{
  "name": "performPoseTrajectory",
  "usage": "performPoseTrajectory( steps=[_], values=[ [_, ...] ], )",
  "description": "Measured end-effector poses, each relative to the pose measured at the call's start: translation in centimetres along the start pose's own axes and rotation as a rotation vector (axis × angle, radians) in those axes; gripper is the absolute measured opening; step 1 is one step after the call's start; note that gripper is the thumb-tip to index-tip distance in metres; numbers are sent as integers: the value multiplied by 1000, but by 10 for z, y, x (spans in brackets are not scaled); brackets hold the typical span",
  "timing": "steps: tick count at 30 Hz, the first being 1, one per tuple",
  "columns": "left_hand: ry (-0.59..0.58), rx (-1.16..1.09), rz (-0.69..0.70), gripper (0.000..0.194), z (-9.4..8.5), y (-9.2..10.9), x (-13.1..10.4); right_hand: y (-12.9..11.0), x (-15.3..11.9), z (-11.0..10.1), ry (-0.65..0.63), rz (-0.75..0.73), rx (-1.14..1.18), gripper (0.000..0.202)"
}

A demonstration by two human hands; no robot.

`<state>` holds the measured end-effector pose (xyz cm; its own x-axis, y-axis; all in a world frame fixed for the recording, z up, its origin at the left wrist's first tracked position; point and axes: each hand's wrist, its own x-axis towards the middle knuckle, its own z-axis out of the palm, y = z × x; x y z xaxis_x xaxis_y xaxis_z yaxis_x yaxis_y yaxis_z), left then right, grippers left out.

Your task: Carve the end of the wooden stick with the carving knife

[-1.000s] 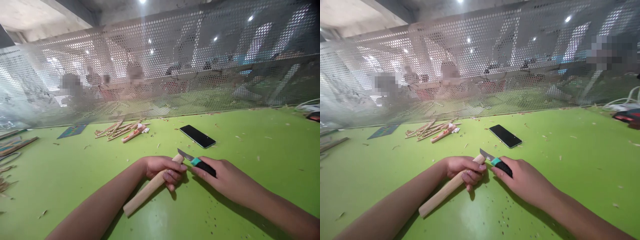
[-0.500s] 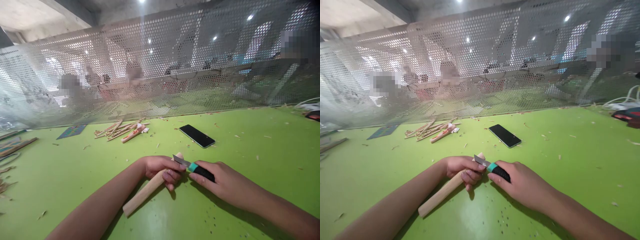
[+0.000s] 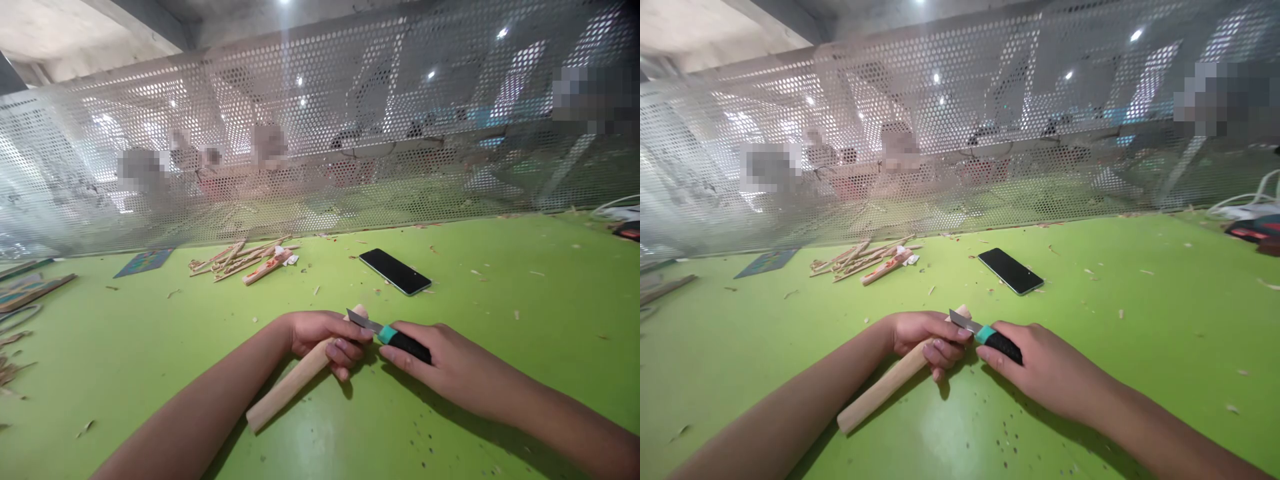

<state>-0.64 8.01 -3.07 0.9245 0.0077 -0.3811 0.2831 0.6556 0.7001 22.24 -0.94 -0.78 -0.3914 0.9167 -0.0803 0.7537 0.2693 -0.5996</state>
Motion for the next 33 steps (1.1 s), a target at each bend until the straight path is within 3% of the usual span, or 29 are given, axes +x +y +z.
performPoseTrajectory(
  steps=[33],
  values=[
    [-22,-1,20,35,0,1,0,2,-2,1,-15,7,58,39]
  ],
)
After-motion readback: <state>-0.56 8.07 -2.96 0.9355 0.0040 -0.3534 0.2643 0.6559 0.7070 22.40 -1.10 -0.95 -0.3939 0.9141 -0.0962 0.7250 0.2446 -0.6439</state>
